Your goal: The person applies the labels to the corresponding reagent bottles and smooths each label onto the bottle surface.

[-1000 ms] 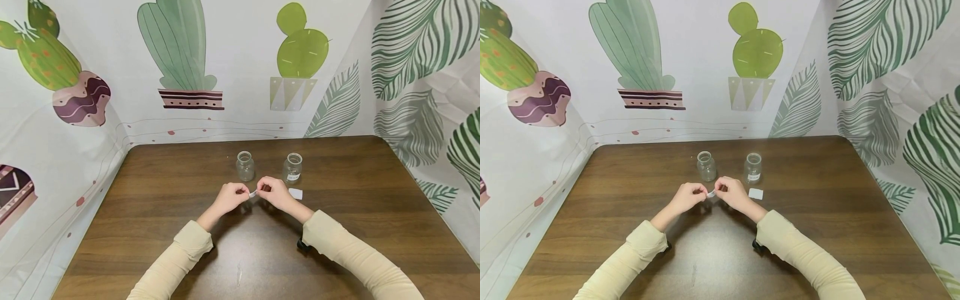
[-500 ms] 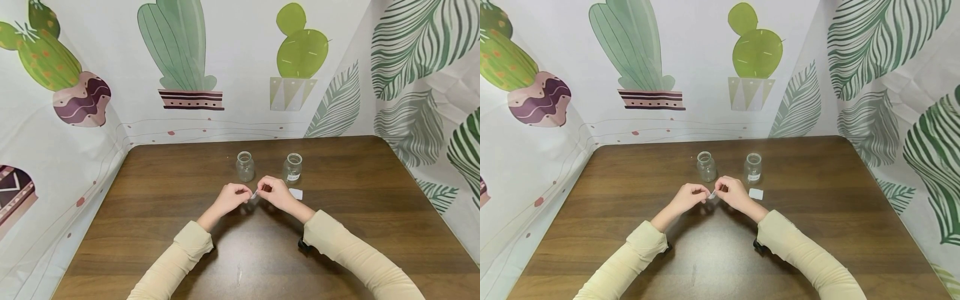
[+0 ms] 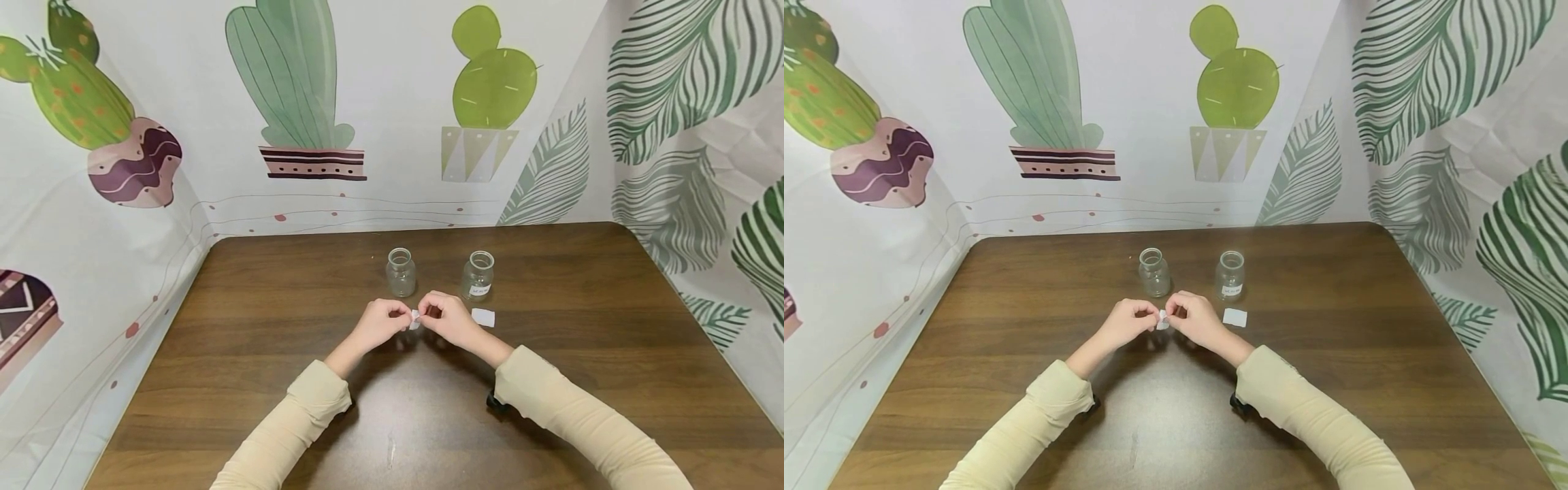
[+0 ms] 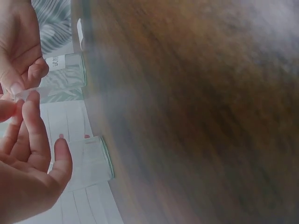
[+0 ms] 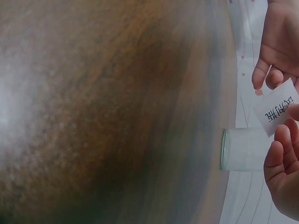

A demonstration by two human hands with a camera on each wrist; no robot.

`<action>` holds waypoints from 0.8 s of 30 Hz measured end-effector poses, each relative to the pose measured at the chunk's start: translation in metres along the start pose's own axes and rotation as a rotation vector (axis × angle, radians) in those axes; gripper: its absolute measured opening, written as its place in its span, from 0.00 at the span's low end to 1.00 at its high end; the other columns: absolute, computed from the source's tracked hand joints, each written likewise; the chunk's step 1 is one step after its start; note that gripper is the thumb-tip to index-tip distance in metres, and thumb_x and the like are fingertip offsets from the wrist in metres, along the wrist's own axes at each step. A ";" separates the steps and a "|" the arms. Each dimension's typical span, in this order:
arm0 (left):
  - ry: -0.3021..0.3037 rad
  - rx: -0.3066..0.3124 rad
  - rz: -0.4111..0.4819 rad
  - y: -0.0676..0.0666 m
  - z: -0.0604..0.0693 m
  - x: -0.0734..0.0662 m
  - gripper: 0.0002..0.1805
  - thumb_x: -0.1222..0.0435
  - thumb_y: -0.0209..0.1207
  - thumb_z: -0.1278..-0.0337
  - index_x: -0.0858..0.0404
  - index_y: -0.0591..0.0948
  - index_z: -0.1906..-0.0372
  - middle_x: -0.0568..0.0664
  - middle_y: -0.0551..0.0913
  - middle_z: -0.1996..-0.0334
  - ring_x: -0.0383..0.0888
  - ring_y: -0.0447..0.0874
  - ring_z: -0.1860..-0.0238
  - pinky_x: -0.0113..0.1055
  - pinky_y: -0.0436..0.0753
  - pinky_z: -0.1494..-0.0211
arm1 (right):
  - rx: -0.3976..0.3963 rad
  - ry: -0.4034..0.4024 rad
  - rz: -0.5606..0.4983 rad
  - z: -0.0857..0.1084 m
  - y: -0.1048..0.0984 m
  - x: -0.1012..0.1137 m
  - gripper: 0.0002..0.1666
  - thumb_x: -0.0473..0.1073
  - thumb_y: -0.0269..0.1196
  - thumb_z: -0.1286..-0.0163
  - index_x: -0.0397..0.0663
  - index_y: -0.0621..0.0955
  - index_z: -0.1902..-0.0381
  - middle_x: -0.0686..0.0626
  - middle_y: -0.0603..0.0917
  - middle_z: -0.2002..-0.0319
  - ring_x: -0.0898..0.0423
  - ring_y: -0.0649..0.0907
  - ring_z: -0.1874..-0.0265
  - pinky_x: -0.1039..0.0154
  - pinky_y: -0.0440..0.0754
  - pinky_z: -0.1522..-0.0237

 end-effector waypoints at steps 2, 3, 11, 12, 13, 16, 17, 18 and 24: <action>0.008 -0.019 -0.012 -0.001 0.000 0.000 0.03 0.67 0.58 0.58 0.62 0.81 0.77 0.47 0.81 0.82 0.32 0.72 0.80 0.24 0.71 0.72 | 0.000 -0.001 0.001 0.000 0.000 0.000 0.10 0.30 0.64 0.53 0.48 0.75 0.80 0.53 0.75 0.79 0.65 0.72 0.80 0.73 0.70 0.77; 0.012 -0.030 -0.023 -0.002 0.000 0.000 0.02 0.67 0.59 0.59 0.62 0.81 0.77 0.47 0.81 0.81 0.32 0.72 0.79 0.25 0.72 0.72 | 0.001 -0.002 0.000 0.000 0.000 0.000 0.10 0.30 0.64 0.53 0.48 0.75 0.80 0.53 0.75 0.79 0.65 0.72 0.80 0.73 0.70 0.77; -0.020 -0.094 -0.074 -0.010 -0.001 0.006 0.02 0.68 0.58 0.64 0.62 0.79 0.78 0.46 0.81 0.81 0.33 0.73 0.78 0.26 0.72 0.72 | 0.006 0.003 0.001 0.000 -0.001 -0.004 0.11 0.30 0.65 0.54 0.48 0.74 0.81 0.54 0.75 0.79 0.66 0.72 0.81 0.72 0.70 0.78; -0.026 -0.101 -0.080 -0.011 -0.002 0.008 0.02 0.68 0.58 0.64 0.62 0.79 0.78 0.46 0.81 0.81 0.34 0.73 0.78 0.26 0.72 0.72 | 0.006 0.005 0.001 0.001 -0.001 -0.005 0.11 0.30 0.65 0.54 0.49 0.74 0.81 0.54 0.75 0.79 0.66 0.72 0.81 0.72 0.70 0.78; -0.031 -0.106 -0.086 -0.012 -0.002 0.010 0.02 0.68 0.59 0.64 0.62 0.79 0.78 0.46 0.81 0.81 0.34 0.73 0.78 0.26 0.72 0.72 | 0.006 0.005 0.000 0.001 -0.001 -0.006 0.11 0.30 0.65 0.54 0.49 0.74 0.81 0.53 0.75 0.79 0.66 0.72 0.81 0.72 0.70 0.79; -0.052 -0.110 -0.100 -0.013 -0.003 0.015 0.02 0.67 0.59 0.63 0.62 0.79 0.77 0.45 0.80 0.81 0.33 0.72 0.79 0.26 0.71 0.72 | 0.010 0.014 0.002 0.002 -0.003 -0.007 0.12 0.30 0.65 0.54 0.49 0.74 0.81 0.53 0.75 0.79 0.67 0.71 0.81 0.72 0.70 0.79; -0.058 -0.110 -0.099 -0.013 -0.003 0.016 0.02 0.67 0.59 0.62 0.62 0.79 0.77 0.45 0.80 0.80 0.33 0.72 0.78 0.26 0.71 0.71 | 0.011 0.020 0.000 0.002 -0.003 -0.008 0.12 0.30 0.65 0.54 0.49 0.74 0.81 0.53 0.75 0.78 0.67 0.71 0.81 0.72 0.70 0.79; -0.059 -0.109 -0.100 -0.014 -0.003 0.017 0.02 0.67 0.59 0.62 0.62 0.79 0.77 0.46 0.80 0.80 0.34 0.72 0.79 0.26 0.71 0.71 | 0.012 0.027 -0.003 0.002 -0.004 -0.008 0.12 0.30 0.65 0.54 0.49 0.74 0.81 0.52 0.76 0.78 0.66 0.72 0.81 0.72 0.70 0.79; -0.079 -0.110 -0.111 -0.016 -0.004 0.022 0.03 0.66 0.59 0.60 0.62 0.79 0.76 0.47 0.80 0.80 0.35 0.71 0.78 0.28 0.71 0.71 | 0.008 0.067 -0.016 0.004 -0.009 -0.014 0.10 0.31 0.66 0.53 0.48 0.74 0.81 0.51 0.77 0.76 0.65 0.71 0.80 0.73 0.69 0.77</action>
Point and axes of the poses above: each hand's wrist, its own z-axis away from the middle knuckle, its own y-axis out of the palm, x = y × z, the point moved 7 cm from there along -z, towards the middle knuckle
